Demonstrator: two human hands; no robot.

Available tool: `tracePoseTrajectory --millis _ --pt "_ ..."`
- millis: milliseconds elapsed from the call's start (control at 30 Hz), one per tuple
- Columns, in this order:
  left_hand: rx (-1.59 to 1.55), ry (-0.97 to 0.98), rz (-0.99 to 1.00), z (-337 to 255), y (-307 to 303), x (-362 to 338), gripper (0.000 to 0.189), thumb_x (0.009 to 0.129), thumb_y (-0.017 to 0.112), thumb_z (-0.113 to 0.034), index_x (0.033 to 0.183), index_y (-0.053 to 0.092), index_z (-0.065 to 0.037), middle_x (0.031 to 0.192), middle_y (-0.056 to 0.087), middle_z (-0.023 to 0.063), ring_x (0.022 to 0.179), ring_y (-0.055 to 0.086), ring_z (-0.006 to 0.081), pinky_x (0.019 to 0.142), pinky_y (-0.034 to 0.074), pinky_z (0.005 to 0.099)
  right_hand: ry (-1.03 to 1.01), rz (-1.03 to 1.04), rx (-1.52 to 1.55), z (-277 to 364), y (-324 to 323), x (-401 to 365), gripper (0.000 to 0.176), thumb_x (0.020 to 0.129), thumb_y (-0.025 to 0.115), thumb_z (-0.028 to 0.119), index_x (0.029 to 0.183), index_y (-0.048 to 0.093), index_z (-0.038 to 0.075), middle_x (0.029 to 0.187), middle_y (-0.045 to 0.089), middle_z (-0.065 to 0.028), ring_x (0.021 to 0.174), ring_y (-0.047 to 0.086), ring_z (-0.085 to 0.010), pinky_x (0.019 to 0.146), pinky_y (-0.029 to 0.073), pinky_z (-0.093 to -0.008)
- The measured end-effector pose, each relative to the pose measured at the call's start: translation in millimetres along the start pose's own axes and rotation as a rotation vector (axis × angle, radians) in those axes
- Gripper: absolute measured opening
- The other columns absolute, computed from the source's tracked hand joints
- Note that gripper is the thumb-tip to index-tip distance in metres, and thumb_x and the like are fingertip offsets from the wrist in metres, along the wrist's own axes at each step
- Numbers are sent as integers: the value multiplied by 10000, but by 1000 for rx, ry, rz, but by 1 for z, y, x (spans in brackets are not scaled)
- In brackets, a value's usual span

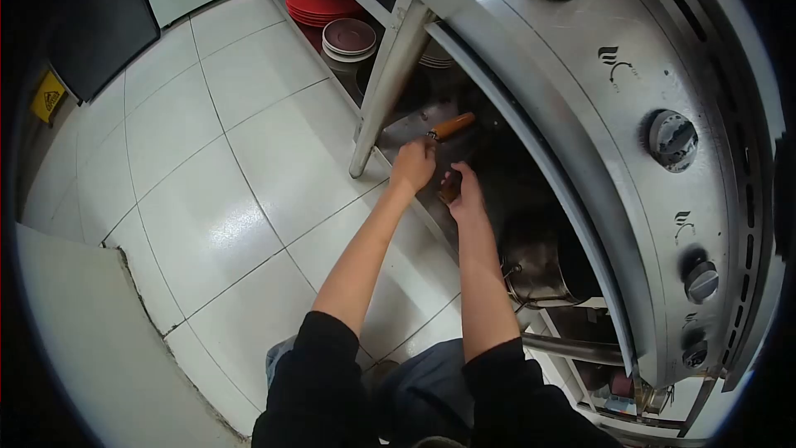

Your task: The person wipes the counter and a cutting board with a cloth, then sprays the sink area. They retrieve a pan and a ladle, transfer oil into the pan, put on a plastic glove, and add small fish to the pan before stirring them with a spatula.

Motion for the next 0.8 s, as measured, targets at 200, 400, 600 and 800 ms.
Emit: tracePoseTrajectory --millis 200,400,600,800 --pt "465 186 -11 -25 24 14 455 761 614 -135 1183 484 -22 1184 521 142 1080 514 326 854 473 408 -91 71 82 31 -16 -15 174 736 634 125 849 503 110 759 518 -36 668 533 -159 615 487 -298" --pt "658 40 115 0 48 40 448 731 660 -155 1127 501 -19 1124 515 158 1104 480 296 853 473 382 -121 96 246 56 -20 -42 216 724 643 113 892 513 78 814 515 -74 731 554 -193 638 492 -312" --pt "594 93 101 -11 47 11 445 695 674 -154 1085 515 -8 1054 514 134 1012 510 272 805 464 377 -62 86 347 53 -30 -30 324 696 648 75 974 490 22 949 486 -137 871 546 -249 757 515 -333" --pt "577 188 -73 -43 55 -16 443 709 660 -185 1070 512 25 1044 491 159 993 502 309 843 440 352 -11 106 420 65 -16 -44 235 726 588 62 935 497 9 905 499 -112 792 547 -220 740 499 -302"
Point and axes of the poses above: each hand's wrist, its own x-axis towards the middle knuckle, its own y-axis out of the palm, z = x × y, the point moved 5 cm from there along x, towards the middle knuckle
